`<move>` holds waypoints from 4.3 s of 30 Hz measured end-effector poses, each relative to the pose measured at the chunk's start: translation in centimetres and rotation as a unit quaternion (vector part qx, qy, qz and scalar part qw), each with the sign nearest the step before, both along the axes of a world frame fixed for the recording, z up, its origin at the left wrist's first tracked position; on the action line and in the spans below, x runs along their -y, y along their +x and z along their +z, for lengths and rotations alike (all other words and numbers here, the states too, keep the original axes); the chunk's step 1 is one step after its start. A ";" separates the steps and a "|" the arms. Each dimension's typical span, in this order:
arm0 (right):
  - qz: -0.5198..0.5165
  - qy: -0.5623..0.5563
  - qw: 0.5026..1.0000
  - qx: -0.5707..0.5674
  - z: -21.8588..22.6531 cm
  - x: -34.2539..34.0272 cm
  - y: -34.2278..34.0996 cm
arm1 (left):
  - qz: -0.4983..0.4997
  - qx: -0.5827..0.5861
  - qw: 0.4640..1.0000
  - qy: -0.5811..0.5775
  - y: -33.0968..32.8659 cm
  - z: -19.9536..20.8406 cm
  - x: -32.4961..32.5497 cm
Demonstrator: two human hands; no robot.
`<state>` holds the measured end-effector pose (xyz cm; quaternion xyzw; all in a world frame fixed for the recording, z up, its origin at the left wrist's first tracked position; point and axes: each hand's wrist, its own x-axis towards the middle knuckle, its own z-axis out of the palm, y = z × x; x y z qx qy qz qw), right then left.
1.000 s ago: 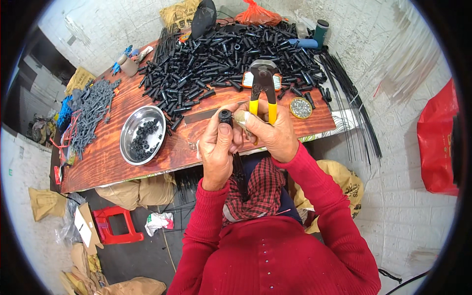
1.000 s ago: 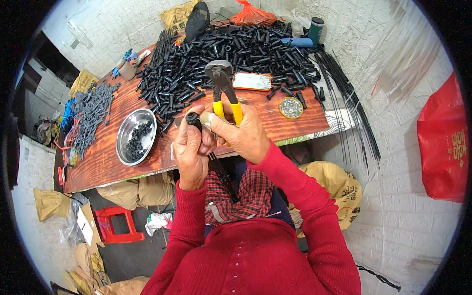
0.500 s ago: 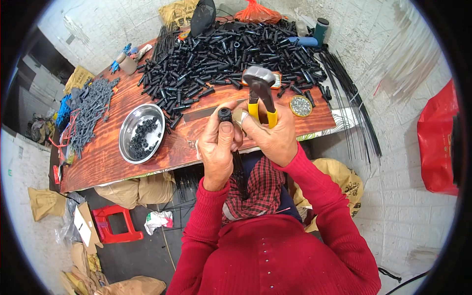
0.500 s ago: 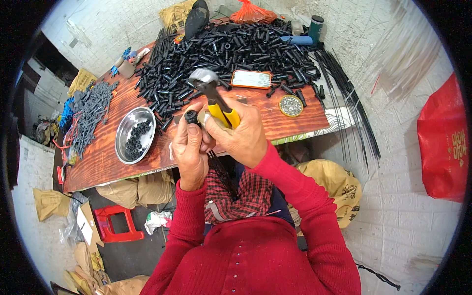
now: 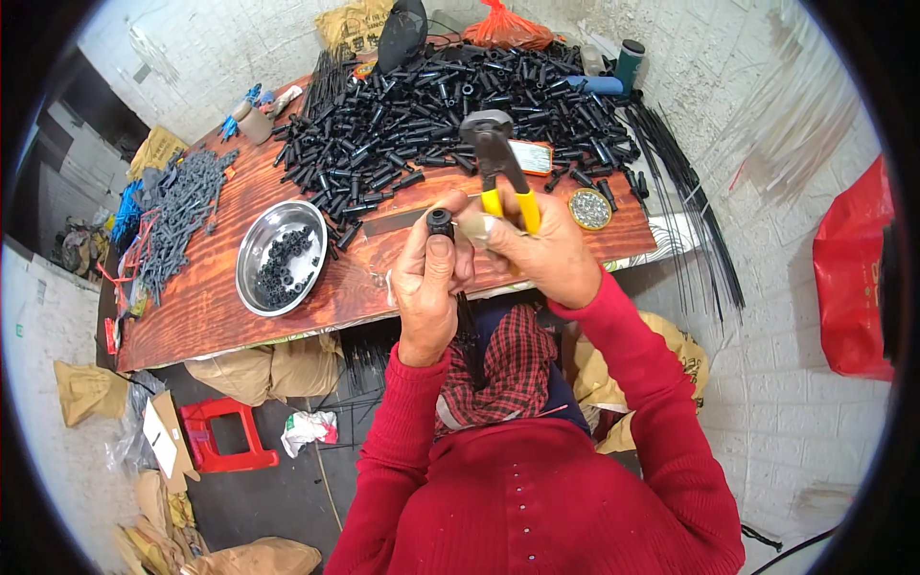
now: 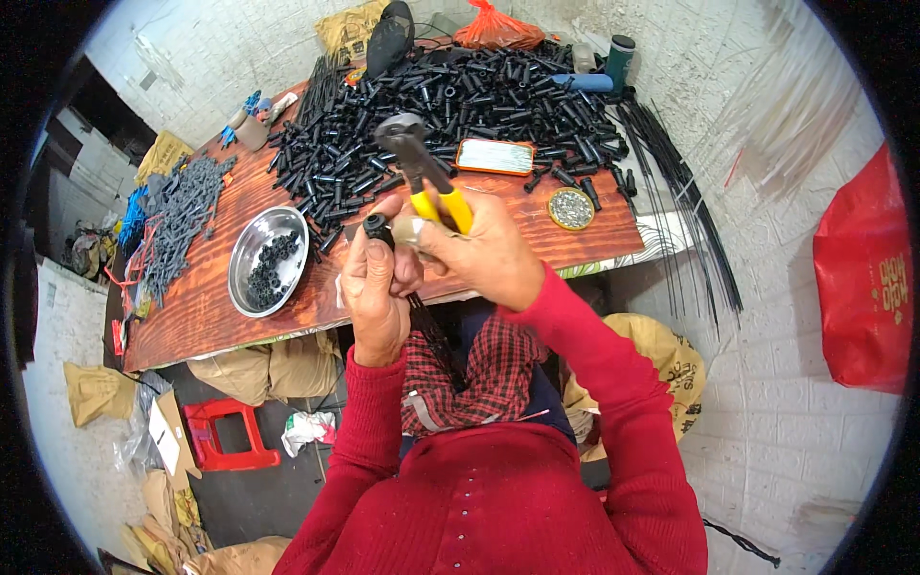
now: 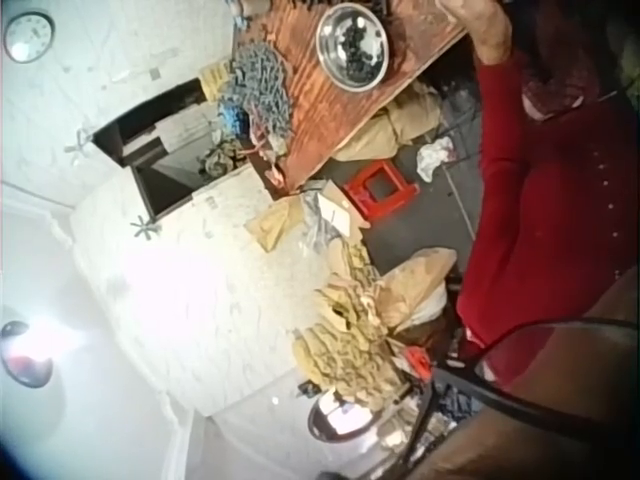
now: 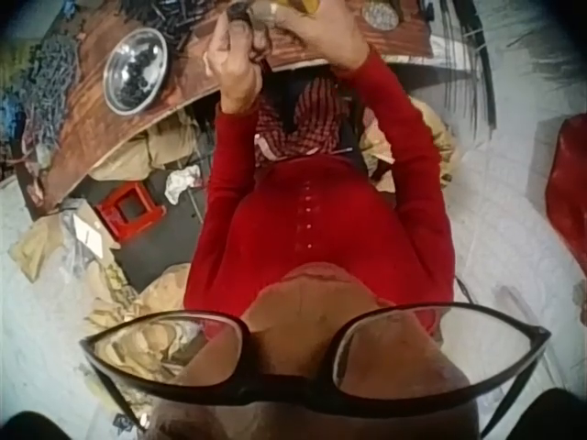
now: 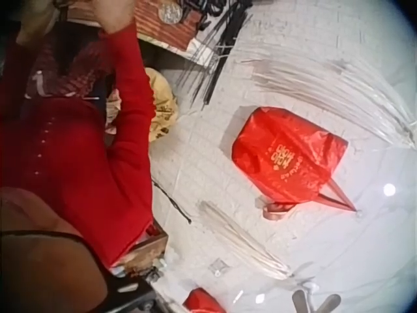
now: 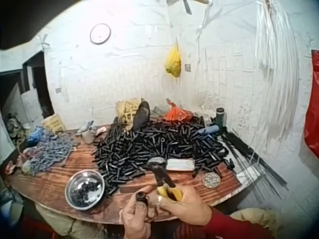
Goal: Assembling and stripping bundles of black cables at a workbench.
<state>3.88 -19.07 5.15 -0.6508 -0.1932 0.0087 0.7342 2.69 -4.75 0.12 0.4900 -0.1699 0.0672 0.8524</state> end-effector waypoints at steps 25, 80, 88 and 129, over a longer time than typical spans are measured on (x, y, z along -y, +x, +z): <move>0.306 -0.262 0.892 -0.205 4.2 5.9 0.9 | 0.026 0.020 0.999 0.030 0.1 0.0 -0.3; -0.083 -0.553 0.781 0.277 1.2 0.0 1.2 | 0.254 0.008 0.955 0.152 1.8 -0.9 -0.9; 0.124 -0.494 0.852 0.119 4.6 1.0 3.1 | 0.083 -0.008 0.997 -0.001 0.7 0.3 -2.7; 0.014 -0.557 0.823 0.107 -9.4 4.7 3.6 | -0.114 0.029 0.988 -0.098 1.3 -0.5 -4.9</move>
